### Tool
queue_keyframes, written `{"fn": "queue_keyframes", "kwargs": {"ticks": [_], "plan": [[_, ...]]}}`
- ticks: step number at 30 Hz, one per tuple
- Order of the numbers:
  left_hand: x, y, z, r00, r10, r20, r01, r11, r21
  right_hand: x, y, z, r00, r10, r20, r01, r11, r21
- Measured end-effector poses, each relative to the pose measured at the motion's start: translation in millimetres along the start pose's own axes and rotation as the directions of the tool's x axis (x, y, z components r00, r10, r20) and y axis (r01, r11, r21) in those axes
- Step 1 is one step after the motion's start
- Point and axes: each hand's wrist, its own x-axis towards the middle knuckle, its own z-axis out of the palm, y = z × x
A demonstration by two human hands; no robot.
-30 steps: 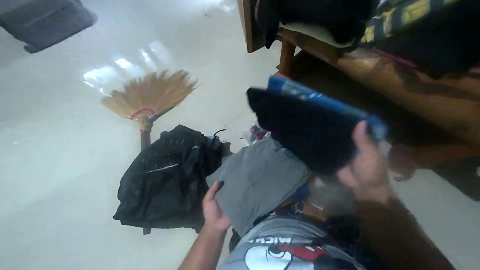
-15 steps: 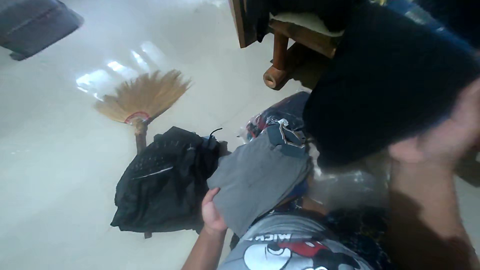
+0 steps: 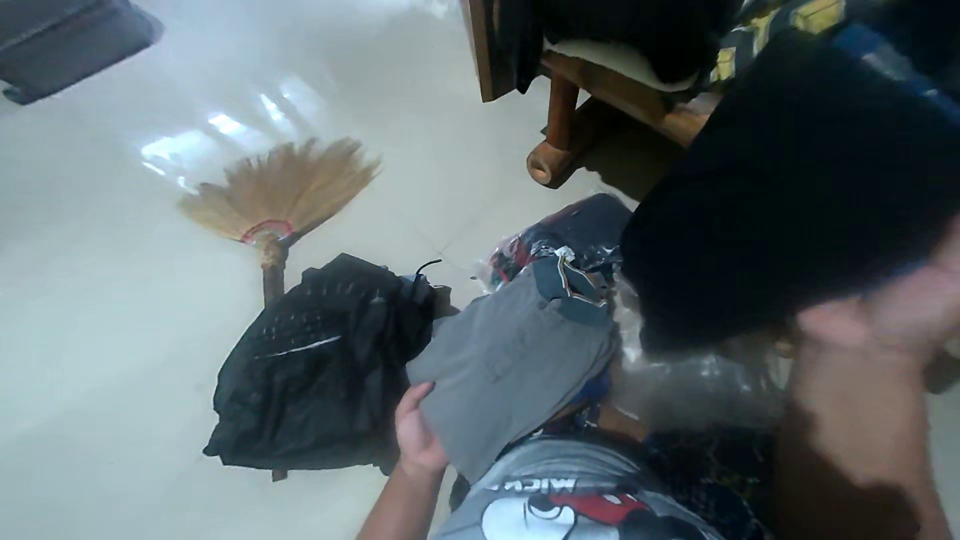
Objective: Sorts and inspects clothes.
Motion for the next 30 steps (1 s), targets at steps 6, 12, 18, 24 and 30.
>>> {"fn": "queue_keyframes", "kwargs": {"ticks": [6, 12, 18, 24, 30], "plan": [[-4.2, 0.6, 34.4, 0.991, -0.029, -0.128, 0.045, 0.991, 0.126, 55.0, -26.4, 12.0, 0.994, -0.065, 0.084, 0.078, 0.983, -0.163], [-23.7, 36.9, 92.7, 0.919, 0.391, 0.046, -0.365, 0.804, 0.469, 79.6, -15.5, 71.7, 0.966, -0.229, 0.123, 0.259, 0.809, -0.528], [-46.0, 75.1, 77.1, 0.910, 0.413, -0.020, -0.326, 0.747, 0.580, 30.2, 146.2, 53.5, 0.782, 0.498, 0.375, 0.244, 0.310, -0.919], [-68.9, 78.4, 58.0, 0.878, 0.478, -0.016, -0.389, 0.735, 0.556, -34.0, 213.6, 16.8, 0.679, 0.660, 0.322, 0.215, 0.241, -0.947], [-73.6, 90.6, 56.8, 0.872, 0.487, -0.048, -0.355, 0.698, 0.622, -66.7, 136.0, 62.1, 0.671, 0.639, 0.376, 0.099, 0.426, -0.899]]}}
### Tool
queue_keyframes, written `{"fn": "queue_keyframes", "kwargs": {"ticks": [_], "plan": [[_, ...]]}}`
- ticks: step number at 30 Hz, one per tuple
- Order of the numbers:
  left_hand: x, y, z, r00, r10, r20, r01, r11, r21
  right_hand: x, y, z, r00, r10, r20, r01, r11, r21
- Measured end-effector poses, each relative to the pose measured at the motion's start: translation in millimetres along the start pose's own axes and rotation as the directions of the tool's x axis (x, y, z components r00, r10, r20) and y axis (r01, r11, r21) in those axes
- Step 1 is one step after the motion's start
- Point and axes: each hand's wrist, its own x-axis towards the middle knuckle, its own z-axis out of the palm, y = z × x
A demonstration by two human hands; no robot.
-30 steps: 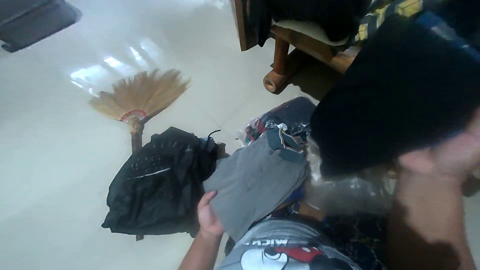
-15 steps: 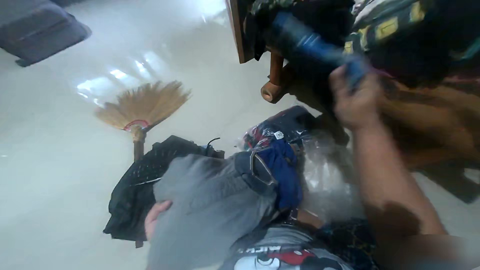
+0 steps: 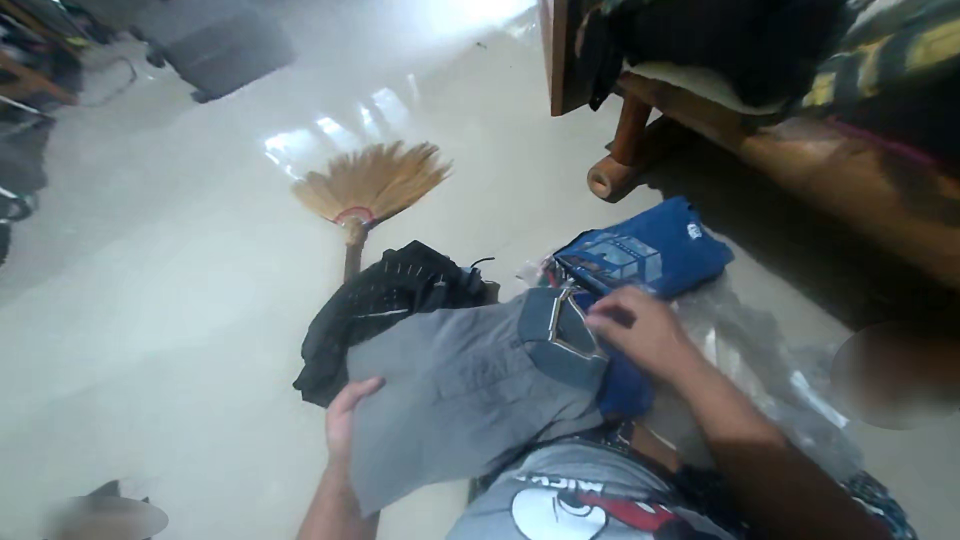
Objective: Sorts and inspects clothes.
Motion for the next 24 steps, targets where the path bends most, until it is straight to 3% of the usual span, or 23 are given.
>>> {"fn": "queue_keyframes", "kwargs": {"ticks": [2, 4, 6, 7, 9, 10, 13, 21, 24], "plan": [[2.8, 3.3, -8.1, 1.000, -0.018, -0.020, 0.019, 0.998, 0.057, -19.1, -20.2, 14.1, 0.983, 0.028, 0.184, -0.010, 0.995, -0.103], [5.3, 6.1, -14.0, 0.997, -0.045, -0.070, 0.051, 0.994, 0.098, -30.0, -29.6, 28.7, 0.959, 0.052, 0.278, -0.005, 0.986, -0.167], [5.4, 7.4, -16.6, 0.982, -0.101, -0.159, 0.115, 0.990, 0.085, -40.1, -29.2, 32.2, 0.961, -0.088, 0.263, 0.103, 0.994, -0.043], [4.4, 7.2, -17.5, 0.970, -0.137, -0.200, 0.152, 0.987, 0.060, -45.7, -25.7, 30.6, 0.939, -0.245, 0.241, 0.236, 0.970, 0.064], [3.6, 4.7, -26.1, 0.955, -0.199, -0.222, 0.209, 0.978, 0.020, -53.6, -21.3, 19.3, 0.793, -0.512, 0.328, 0.477, 0.859, 0.187], [3.9, 1.9, -33.8, 0.952, -0.229, -0.201, 0.231, 0.973, -0.014, -57.7, -21.9, 12.8, 0.718, -0.571, 0.399, 0.546, 0.817, 0.186], [4.9, -6.0, -46.9, 0.941, -0.298, -0.161, 0.290, 0.954, -0.077, -70.8, -20.3, 3.1, 0.621, -0.572, 0.535, 0.631, 0.770, 0.091], [10.0, -4.8, -47.4, 0.952, -0.282, -0.119, 0.275, 0.958, -0.077, -81.2, -9.1, 1.7, 0.725, -0.488, 0.486, 0.559, 0.829, -0.002], [11.0, -4.6, -50.4, 0.954, -0.282, -0.101, 0.275, 0.959, -0.075, -81.0, -13.5, 7.4, 0.842, -0.406, 0.355, 0.447, 0.893, -0.039]]}}
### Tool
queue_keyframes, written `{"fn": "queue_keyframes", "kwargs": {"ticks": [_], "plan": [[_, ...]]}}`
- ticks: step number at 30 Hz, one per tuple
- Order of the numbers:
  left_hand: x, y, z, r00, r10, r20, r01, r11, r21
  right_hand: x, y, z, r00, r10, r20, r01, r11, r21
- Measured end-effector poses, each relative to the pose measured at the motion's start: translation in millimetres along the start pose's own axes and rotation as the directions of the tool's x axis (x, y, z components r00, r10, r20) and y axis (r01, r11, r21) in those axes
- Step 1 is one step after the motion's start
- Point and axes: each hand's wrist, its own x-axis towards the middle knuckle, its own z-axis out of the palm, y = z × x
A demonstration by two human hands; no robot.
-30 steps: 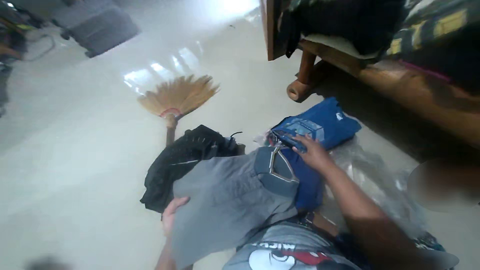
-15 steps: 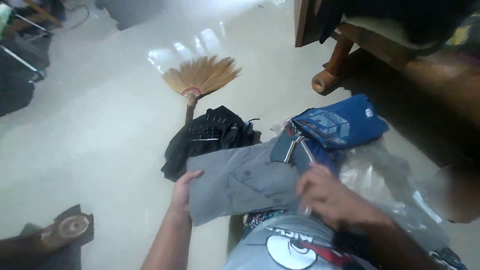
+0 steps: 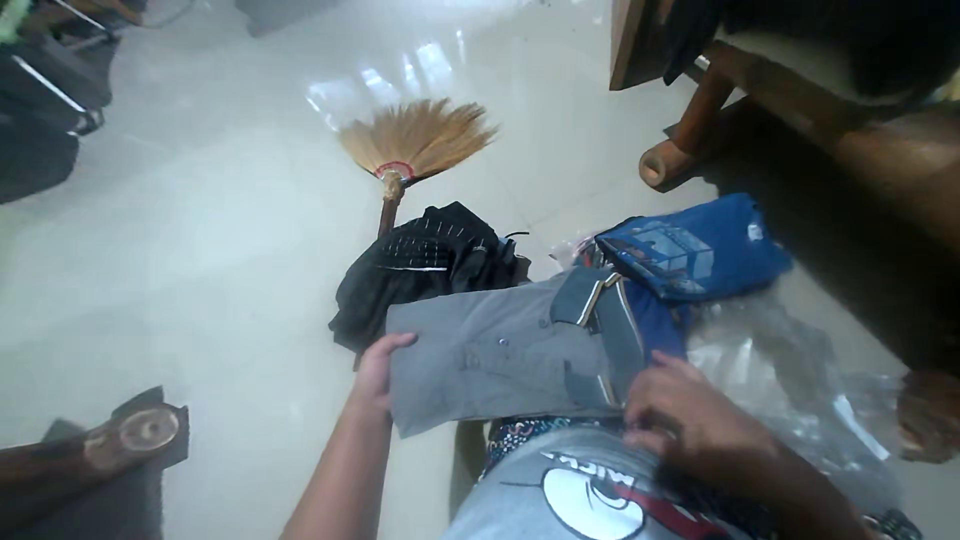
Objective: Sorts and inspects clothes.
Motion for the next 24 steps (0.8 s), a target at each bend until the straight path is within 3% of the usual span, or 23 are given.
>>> {"fn": "queue_keyframes", "kwargs": {"ticks": [2, 4, 6, 8, 11, 13, 16, 18, 19, 20, 21, 22, 23, 24], "plan": [[0.0, -0.6, 0.0, 1.000, -0.004, 0.014, 0.004, 1.000, -0.018, 7.2, -1.8, 5.6, 0.991, 0.078, -0.113, -0.085, 0.995, -0.057], [0.2, -0.4, 2.0, 1.000, -0.009, 0.016, 0.010, 0.999, -0.045, 13.8, 1.8, 12.1, 0.986, 0.126, -0.113, -0.141, 0.980, -0.142], [0.1, -0.6, 2.9, 1.000, -0.017, -0.018, 0.016, 0.999, -0.052, 18.5, 5.6, 19.4, 0.972, 0.170, -0.165, -0.188, 0.977, -0.101], [-0.4, -0.2, 1.5, 0.999, -0.035, -0.035, 0.033, 0.998, -0.055, 22.9, 7.6, 21.1, 0.930, 0.309, -0.202, -0.318, 0.948, -0.013], [-5.4, 2.8, 7.0, 0.998, -0.012, -0.059, 0.011, 1.000, -0.027, 25.0, 9.5, 11.7, 0.877, 0.467, -0.115, -0.460, 0.884, 0.080], [-10.7, 8.7, 23.5, 0.996, 0.063, -0.056, -0.061, 0.998, 0.028, 24.2, 3.9, 8.1, 0.893, 0.413, -0.180, -0.399, 0.910, 0.109], [-30.0, 17.6, 76.4, 0.980, 0.178, 0.090, -0.188, 0.975, 0.119, 27.4, -18.2, 3.3, 0.947, 0.193, -0.255, -0.088, 0.924, 0.371], [-46.7, 12.1, 122.8, 0.916, 0.165, 0.366, -0.222, 0.968, 0.119, 33.7, -39.6, -3.0, 0.984, 0.072, -0.164, 0.057, 0.741, 0.669], [-48.9, 6.0, 138.3, 0.812, 0.088, 0.576, -0.186, 0.976, 0.112, 36.4, -49.9, -7.2, 0.988, 0.059, -0.144, 0.075, 0.636, 0.768], [-45.5, -1.1, 148.4, 0.642, 0.003, 0.767, -0.143, 0.983, 0.116, 38.1, -60.8, -12.4, 0.981, 0.108, -0.164, 0.078, 0.553, 0.829], [-40.7, -8.0, 157.7, 0.504, -0.031, 0.863, -0.180, 0.974, 0.139, 40.2, -72.7, -17.5, 0.942, 0.262, -0.211, 0.052, 0.505, 0.862], [-36.7, -12.0, 164.2, 0.462, -0.007, 0.887, -0.255, 0.957, 0.141, 46.0, -79.9, -22.9, 0.870, 0.433, -0.236, 0.015, 0.454, 0.891], [-33.2, -14.1, 166.1, 0.520, 0.064, 0.852, -0.321, 0.939, 0.126, 52.4, -84.0, -29.5, 0.800, 0.555, -0.229, -0.024, 0.410, 0.912], [-27.5, -16.2, 164.4, 0.626, 0.168, 0.761, -0.383, 0.917, 0.112, 56.0, -87.0, -37.0, 0.760, 0.614, -0.216, -0.035, 0.370, 0.929]]}}
